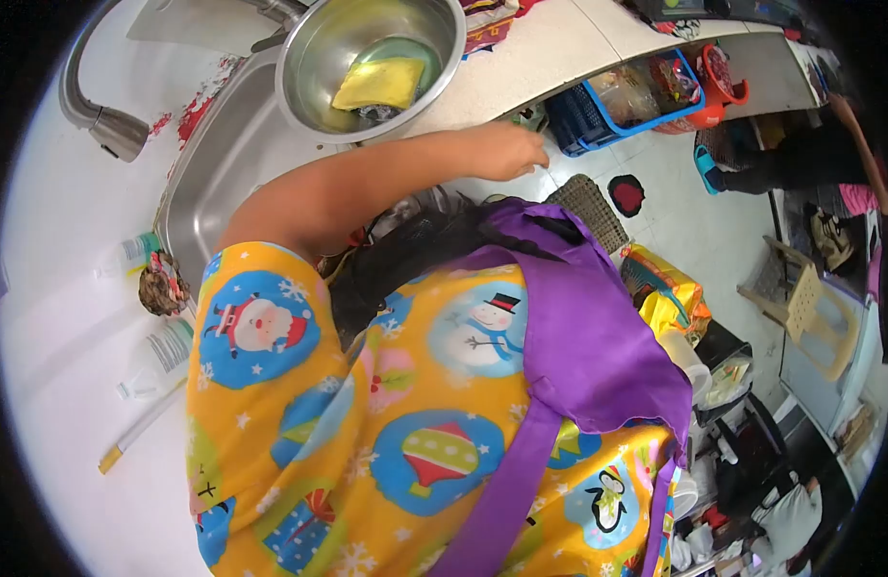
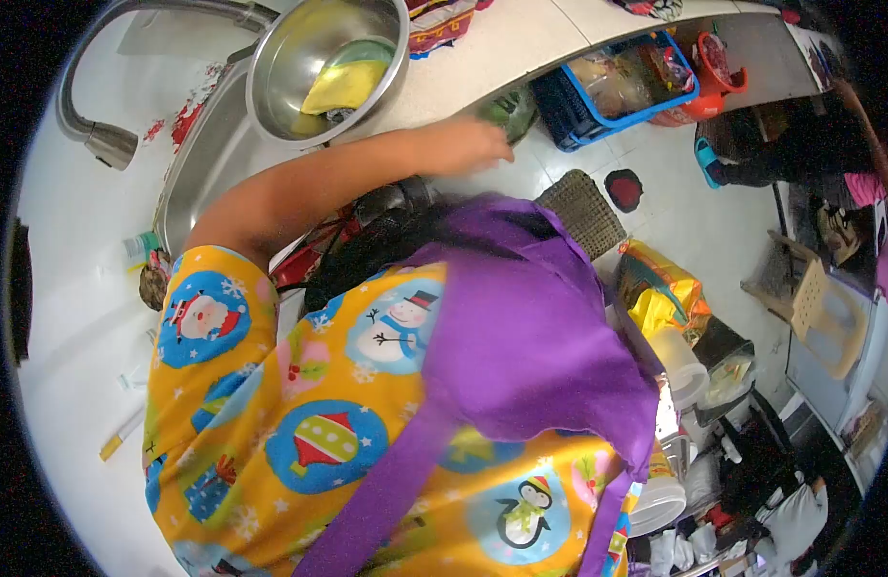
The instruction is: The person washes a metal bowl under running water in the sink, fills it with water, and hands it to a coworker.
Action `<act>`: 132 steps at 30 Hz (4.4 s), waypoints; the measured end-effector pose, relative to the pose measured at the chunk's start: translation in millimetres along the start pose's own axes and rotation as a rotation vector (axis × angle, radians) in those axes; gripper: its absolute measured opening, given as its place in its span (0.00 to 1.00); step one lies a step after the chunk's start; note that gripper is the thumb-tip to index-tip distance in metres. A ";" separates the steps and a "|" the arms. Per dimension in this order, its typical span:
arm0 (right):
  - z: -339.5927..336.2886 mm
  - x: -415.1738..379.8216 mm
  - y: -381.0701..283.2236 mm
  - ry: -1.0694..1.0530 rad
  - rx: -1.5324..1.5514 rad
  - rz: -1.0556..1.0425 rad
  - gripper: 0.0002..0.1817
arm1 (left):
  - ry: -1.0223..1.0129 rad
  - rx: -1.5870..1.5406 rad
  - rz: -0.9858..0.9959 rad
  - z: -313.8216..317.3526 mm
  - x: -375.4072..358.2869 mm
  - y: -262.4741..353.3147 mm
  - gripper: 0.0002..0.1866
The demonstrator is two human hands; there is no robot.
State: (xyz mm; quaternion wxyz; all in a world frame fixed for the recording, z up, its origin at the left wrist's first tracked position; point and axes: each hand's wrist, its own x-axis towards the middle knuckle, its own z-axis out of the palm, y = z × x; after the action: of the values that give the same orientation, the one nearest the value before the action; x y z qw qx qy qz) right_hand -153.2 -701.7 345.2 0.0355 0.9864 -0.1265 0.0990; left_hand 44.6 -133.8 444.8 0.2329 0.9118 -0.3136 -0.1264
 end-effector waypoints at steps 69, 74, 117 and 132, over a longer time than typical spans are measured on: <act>-33.0 -11.8 -46.6 -0.009 0.034 0.230 0.35 | 0.573 0.497 -0.462 -62.7 195.4 -33.8 0.40; -35.5 -14.6 -47.6 0.019 0.032 0.229 0.33 | 0.484 0.553 -0.531 -66.4 195.6 -19.9 0.46; -15.6 44.5 -24.4 0.053 0.263 0.183 0.20 | 0.573 0.850 -0.328 -50.8 204.1 -53.1 0.42; -31.3 47.4 -27.2 0.084 0.340 0.203 0.19 | 0.508 0.716 -0.489 -51.3 206.2 -40.5 0.47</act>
State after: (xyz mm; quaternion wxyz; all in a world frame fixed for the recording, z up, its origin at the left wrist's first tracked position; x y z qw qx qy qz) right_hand -107.1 -684.0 384.3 -0.1363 0.9554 -0.2052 0.1629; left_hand 243.8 -218.0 451.1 -0.0617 0.9833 -0.0479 0.1644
